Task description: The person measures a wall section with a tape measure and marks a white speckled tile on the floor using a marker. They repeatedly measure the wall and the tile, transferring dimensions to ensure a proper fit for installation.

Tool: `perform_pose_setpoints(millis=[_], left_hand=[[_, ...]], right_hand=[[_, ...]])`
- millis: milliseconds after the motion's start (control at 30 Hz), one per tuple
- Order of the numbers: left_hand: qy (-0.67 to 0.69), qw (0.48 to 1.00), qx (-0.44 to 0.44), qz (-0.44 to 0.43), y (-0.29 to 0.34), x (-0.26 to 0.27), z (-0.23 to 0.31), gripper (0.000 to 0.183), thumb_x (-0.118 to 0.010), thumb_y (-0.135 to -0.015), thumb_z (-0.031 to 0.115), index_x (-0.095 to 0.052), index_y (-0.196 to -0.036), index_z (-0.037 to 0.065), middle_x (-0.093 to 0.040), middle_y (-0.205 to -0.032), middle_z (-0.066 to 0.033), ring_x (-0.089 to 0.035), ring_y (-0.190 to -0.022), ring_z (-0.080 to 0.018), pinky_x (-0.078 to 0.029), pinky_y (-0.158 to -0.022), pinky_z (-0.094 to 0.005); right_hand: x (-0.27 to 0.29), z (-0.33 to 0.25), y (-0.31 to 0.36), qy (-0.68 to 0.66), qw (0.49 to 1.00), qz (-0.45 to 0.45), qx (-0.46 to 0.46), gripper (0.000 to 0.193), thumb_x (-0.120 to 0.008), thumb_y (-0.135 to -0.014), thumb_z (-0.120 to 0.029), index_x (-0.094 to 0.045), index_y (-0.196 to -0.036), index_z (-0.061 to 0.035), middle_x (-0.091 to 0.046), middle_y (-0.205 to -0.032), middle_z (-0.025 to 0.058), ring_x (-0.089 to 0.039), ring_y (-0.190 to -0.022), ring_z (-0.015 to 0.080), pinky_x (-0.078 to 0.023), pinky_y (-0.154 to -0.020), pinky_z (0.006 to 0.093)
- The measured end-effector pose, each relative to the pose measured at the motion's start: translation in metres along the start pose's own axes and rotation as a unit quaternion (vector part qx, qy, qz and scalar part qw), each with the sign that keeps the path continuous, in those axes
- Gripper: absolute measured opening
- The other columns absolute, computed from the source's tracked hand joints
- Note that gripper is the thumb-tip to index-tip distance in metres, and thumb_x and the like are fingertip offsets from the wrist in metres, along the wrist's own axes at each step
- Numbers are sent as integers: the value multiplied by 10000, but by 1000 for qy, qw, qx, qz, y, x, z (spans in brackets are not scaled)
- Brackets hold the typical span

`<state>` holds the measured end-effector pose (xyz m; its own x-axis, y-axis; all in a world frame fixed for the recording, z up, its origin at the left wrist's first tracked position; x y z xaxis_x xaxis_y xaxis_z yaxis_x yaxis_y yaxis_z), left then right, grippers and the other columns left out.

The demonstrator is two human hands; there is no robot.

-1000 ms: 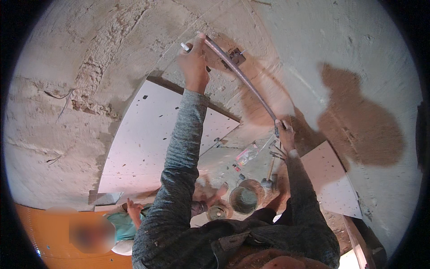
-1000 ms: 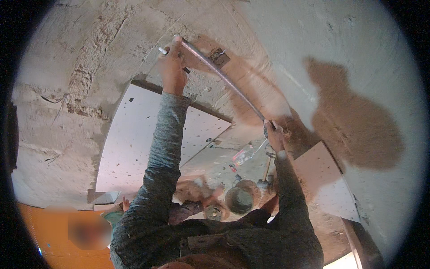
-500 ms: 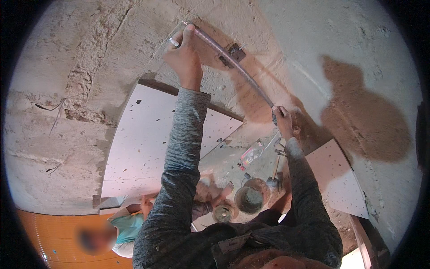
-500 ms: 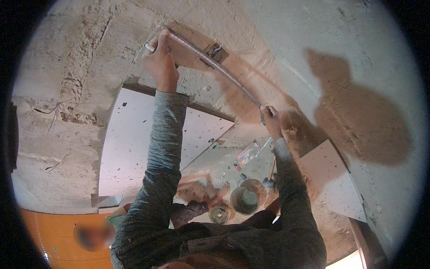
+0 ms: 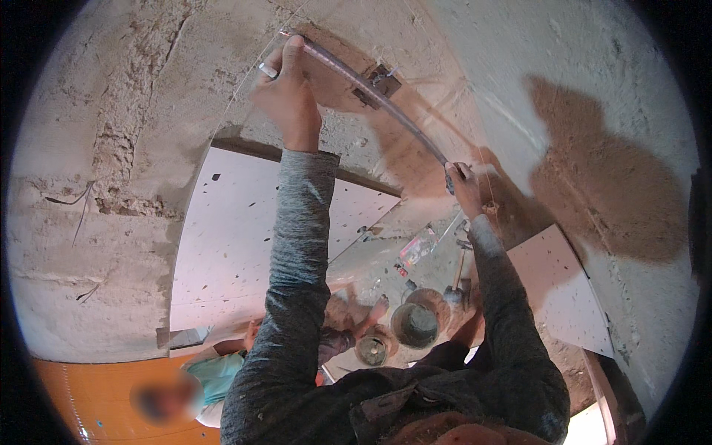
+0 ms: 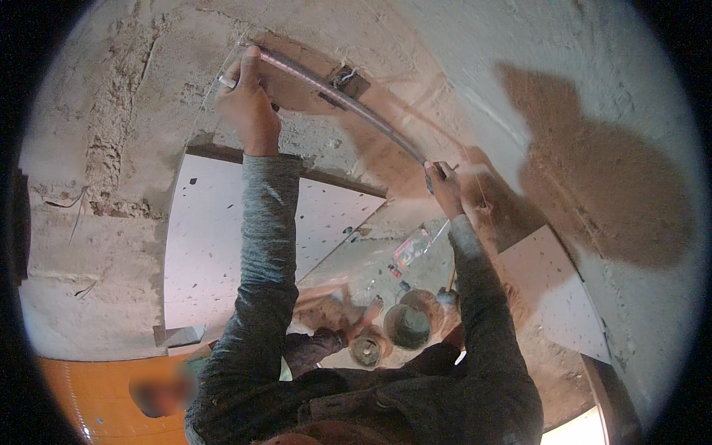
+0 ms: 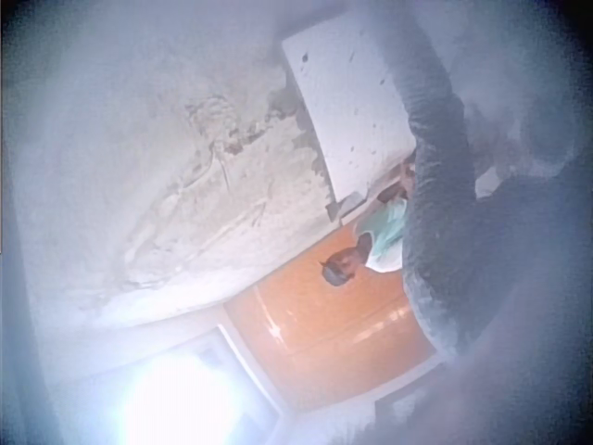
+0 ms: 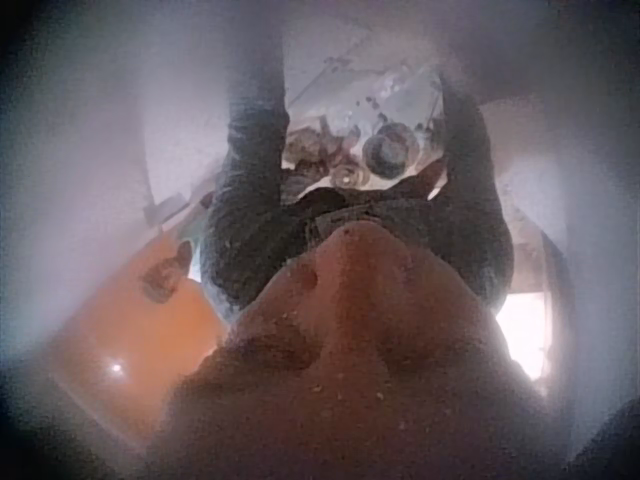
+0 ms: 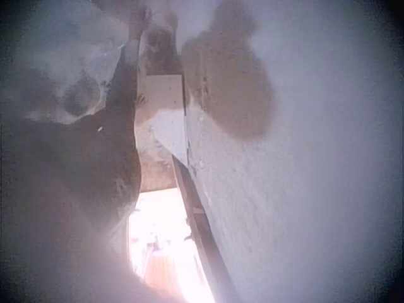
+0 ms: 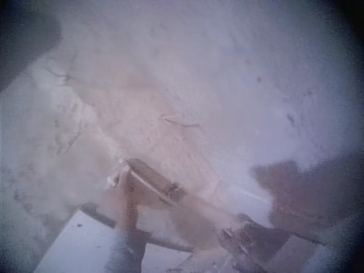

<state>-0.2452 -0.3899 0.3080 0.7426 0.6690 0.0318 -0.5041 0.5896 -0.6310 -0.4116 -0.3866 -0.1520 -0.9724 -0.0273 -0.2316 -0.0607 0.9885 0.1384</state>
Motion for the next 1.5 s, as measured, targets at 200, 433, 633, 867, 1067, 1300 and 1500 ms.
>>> perform_pose_setpoints(millis=[200,433,633,867,1067,1300,1500], left_hand=[[17,1000,-11,-13,-1,0,-3,238,-781,-855,155,-718,-945,-55,-693,-854,-67,-602,-744,-103,-489,-673,-247],[-30,999,-31,-1,4,-2,4,215,-767,-871,171,-722,-921,-33,-664,-772,-34,-558,-633,-85,-441,-561,-233],[-39,999,-20,19,7,0,4,211,-760,-878,176,-720,-922,-26,-633,-709,-10,-506,-567,-56,-362,-485,-207],[-32,998,-60,3,9,0,5,202,-749,-892,181,-705,-895,-16,-632,-702,-13,-507,-557,-55,-363,-463,-213],[-40,997,-67,-9,8,-5,7,181,-747,-893,171,-701,-895,-4,-629,-691,-17,-507,-537,-59,-347,-457,-204],[-36,998,-50,-22,6,-3,3,188,-759,-879,203,-689,-890,28,-602,-725,3,-464,-526,-51,-328,-438,-213],[-70,996,-46,2,11,2,6,176,-751,-882,191,-694,-892,25,-589,-695,5,-449,-508,-47,-307,-432,-216]], right_hand=[[-10,11,-8,-28,999,-22,-27,338,-681,-924,-367,-656,-947,-31,-613,-744,15,-549,-650,102,-459,-567,286],[-22,19,-23,-30,999,-16,-5,289,-696,-920,-323,-671,-949,-36,-584,-736,-19,-521,-627,62,-437,-547,248],[-38,21,-26,-36,998,-45,-24,411,-667,-922,-410,-660,-961,-1,-618,-728,49,-567,-677,151,-487,-672,333],[-48,34,-36,38,996,-67,-37,553,-673,-887,-484,-654,-1136,9,-681,-917,133,-642,-855,239,-501,-794,356],[-50,42,-49,68,996,-50,-20,690,-660,-873,-540,-610,-1235,45,-687,-1045,206,-660,-971,314,-500,-865,383],[-55,47,-54,45,996,-67,-36,740,-659,-869,-558,-594,-1248,74,-663,-1144,279,-645,-1092,359,-494,-938,379],[-72,55,-43,-22,981,-131,-140,738,-653,-870,-560,-594,-1249,71,-669,-1126,279,-650,-1079,355,-493,-933,392]])
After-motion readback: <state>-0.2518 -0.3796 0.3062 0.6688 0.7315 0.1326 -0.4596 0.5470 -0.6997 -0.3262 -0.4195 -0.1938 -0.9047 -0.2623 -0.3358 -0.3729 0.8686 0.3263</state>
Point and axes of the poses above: each hand's wrist, its own y-axis away from the middle knuckle, its own x-axis out of the back of the hand, z = x × y, the point moved 8 cm from there along -y, towards the middle knuckle
